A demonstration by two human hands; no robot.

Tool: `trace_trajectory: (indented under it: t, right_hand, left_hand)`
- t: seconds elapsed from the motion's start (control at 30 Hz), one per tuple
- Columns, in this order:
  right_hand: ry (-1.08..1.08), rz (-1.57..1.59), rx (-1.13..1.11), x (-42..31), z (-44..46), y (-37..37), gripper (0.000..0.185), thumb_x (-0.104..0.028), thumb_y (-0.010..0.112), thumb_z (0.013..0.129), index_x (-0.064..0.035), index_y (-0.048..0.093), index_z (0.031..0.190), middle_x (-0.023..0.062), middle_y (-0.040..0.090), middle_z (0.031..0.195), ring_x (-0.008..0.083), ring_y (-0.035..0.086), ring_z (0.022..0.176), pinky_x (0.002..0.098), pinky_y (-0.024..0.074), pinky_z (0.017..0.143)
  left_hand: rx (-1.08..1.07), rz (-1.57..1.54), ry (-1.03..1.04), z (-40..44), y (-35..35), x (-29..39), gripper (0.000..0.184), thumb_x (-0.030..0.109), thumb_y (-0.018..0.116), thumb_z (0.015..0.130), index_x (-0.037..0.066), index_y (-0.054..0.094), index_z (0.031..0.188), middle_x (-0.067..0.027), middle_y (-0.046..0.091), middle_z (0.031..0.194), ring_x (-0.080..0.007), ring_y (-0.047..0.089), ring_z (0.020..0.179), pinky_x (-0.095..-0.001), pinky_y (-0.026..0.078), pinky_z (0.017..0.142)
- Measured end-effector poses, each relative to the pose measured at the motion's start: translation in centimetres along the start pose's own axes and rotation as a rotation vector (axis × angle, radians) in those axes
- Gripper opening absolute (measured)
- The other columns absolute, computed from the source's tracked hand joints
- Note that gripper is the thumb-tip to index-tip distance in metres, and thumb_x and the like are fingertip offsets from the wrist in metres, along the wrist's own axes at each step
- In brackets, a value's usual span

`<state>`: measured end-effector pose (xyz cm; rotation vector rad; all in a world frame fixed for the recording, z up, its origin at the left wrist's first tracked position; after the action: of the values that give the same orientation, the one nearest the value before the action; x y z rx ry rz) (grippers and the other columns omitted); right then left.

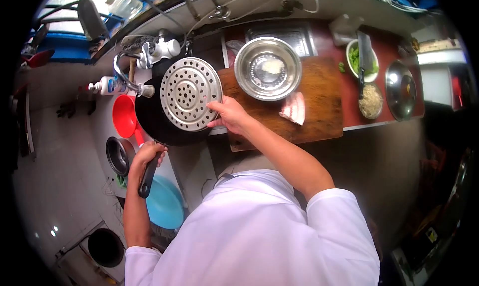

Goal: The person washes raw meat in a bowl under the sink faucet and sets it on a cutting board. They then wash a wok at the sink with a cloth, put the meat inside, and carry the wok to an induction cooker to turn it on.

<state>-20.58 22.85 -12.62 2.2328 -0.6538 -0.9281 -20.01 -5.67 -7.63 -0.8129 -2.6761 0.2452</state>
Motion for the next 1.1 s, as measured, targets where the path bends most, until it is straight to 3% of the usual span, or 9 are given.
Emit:
trace_trajectory:
  t: [0.2, 0.4, 0.47, 0.53, 0.63, 0.73, 0.87, 0.93, 1.1]
  right_hand:
    - [-0.179, 0.005, -0.007, -4.3, -5.6, -1.9, 0.041, -0.014, 0.06, 0.093, -0.0048, 0.046, 0.13, 0.0087, 0.061, 0.114, 0.0183, 0.065, 0.091, 0.0314, 0.06, 0.062]
    - [-0.71, -0.505, 0.484, -14.3, -17.0, -9.9, 0.015, -0.011, 0.061, 0.093, -0.0036, 0.064, 0.105, 0.0062, 0.065, 0.102, 0.0119, 0.064, 0.085, 0.0269, 0.0564, 0.066]
    - [-0.997, -0.792, 0.556, -17.0, -20.3, -12.4, 0.025, -0.012, 0.061, 0.093, -0.0038, 0.061, 0.117, 0.0055, 0.064, 0.095, 0.0114, 0.062, 0.085, 0.0268, 0.05, 0.07]
    - [-0.926, -1.279, 0.802, -18.4, -22.8, -13.4, 0.032, -0.009, 0.059, 0.092, -0.004, 0.059, 0.124, 0.0075, 0.058, 0.093, 0.0165, 0.058, 0.084, 0.0303, 0.0458, 0.075]
    - [-0.893, -1.525, 0.992, -17.5, -23.7, -16.3, 0.039, -0.007, 0.057, 0.09, -0.0071, 0.057, 0.128, 0.0123, 0.051, 0.088, 0.0292, 0.053, 0.08, 0.0381, 0.0444, 0.074]
    - [-0.895, -1.853, 1.04, -14.8, -22.8, -19.8, 0.041, -0.007, 0.058, 0.088, -0.0092, 0.056, 0.129, 0.0126, 0.051, 0.088, 0.0321, 0.052, 0.082, 0.042, 0.0441, 0.075]
    - [-0.877, -1.883, 1.076, -13.1, -21.4, -20.6, 0.047, -0.007, 0.06, 0.087, -0.0137, 0.053, 0.133, 0.012, 0.05, 0.088, 0.0332, 0.052, 0.085, 0.0439, 0.0445, 0.076]
    - [-0.812, -1.951, 1.089, -12.6, -20.2, -21.1, 0.05, -0.007, 0.061, 0.085, -0.0155, 0.053, 0.134, 0.0114, 0.049, 0.089, 0.0327, 0.052, 0.086, 0.0437, 0.0454, 0.076]
    - [-0.651, -2.036, 1.011, -11.9, -17.8, -22.5, 0.055, -0.006, 0.062, 0.081, -0.0148, 0.052, 0.135, 0.0127, 0.051, 0.091, 0.0339, 0.053, 0.09, 0.0448, 0.0467, 0.079]
  left_hand:
    - [0.067, 0.125, 0.011, -1.0, -0.4, 1.4, 0.008, 0.01, 0.054, 0.085, 0.003, 0.055, 0.082, -0.0039, 0.053, 0.059, -0.0144, 0.052, 0.043, -0.0307, 0.044, 0.041]
    - [0.029, 0.073, 0.096, -1.4, 0.0, 1.3, 0.01, 0.011, 0.053, 0.086, 0.002, 0.055, 0.081, -0.0044, 0.053, 0.059, -0.0147, 0.052, 0.044, -0.0311, 0.045, 0.041]
    - [0.03, 0.016, 0.084, -1.4, 0.2, 0.5, 0.01, 0.011, 0.054, 0.086, 0.002, 0.056, 0.081, -0.0044, 0.053, 0.059, -0.014, 0.052, 0.044, -0.0295, 0.044, 0.04]
    - [-0.02, -0.129, 0.085, -1.5, 0.7, -0.4, 0.01, 0.011, 0.055, 0.086, 0.003, 0.056, 0.081, -0.0036, 0.054, 0.059, -0.013, 0.052, 0.044, -0.0269, 0.043, 0.039]
    - [-0.109, -0.241, 0.093, -1.4, 2.2, -2.7, 0.014, 0.016, 0.061, 0.086, 0.006, 0.057, 0.078, -0.0022, 0.055, 0.06, -0.0113, 0.052, 0.044, -0.0252, 0.042, 0.039]
    - [-0.183, -0.388, 0.115, -1.4, 3.8, -4.8, 0.014, 0.017, 0.064, 0.087, 0.005, 0.06, 0.082, -0.0018, 0.055, 0.063, -0.0109, 0.051, 0.045, -0.0251, 0.039, 0.04]
    - [-0.195, -0.444, 0.136, -1.9, 5.5, -7.2, 0.013, 0.017, 0.063, 0.088, 0.005, 0.061, 0.091, -0.0019, 0.055, 0.065, -0.0115, 0.051, 0.046, -0.0275, 0.041, 0.042]
    - [-0.198, -0.472, 0.198, -1.9, 6.0, -7.8, 0.02, 0.018, 0.064, 0.088, 0.011, 0.054, 0.073, 0.0008, 0.052, 0.06, -0.0093, 0.051, 0.046, -0.0255, 0.043, 0.041]
    - [-0.249, -0.653, 0.209, -0.7, 7.8, -10.8, 0.01, 0.015, 0.062, 0.088, 0.007, 0.057, 0.085, -0.0003, 0.053, 0.065, -0.0099, 0.052, 0.047, -0.0257, 0.042, 0.041]
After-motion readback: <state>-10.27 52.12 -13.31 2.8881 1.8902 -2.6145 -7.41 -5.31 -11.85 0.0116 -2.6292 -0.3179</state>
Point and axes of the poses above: each hand's wrist, its own z-axis towards the middle knuckle, its own y-axis out of the palm, x = y × z, the point moved 8 cm from there along z, towards the middle knuckle
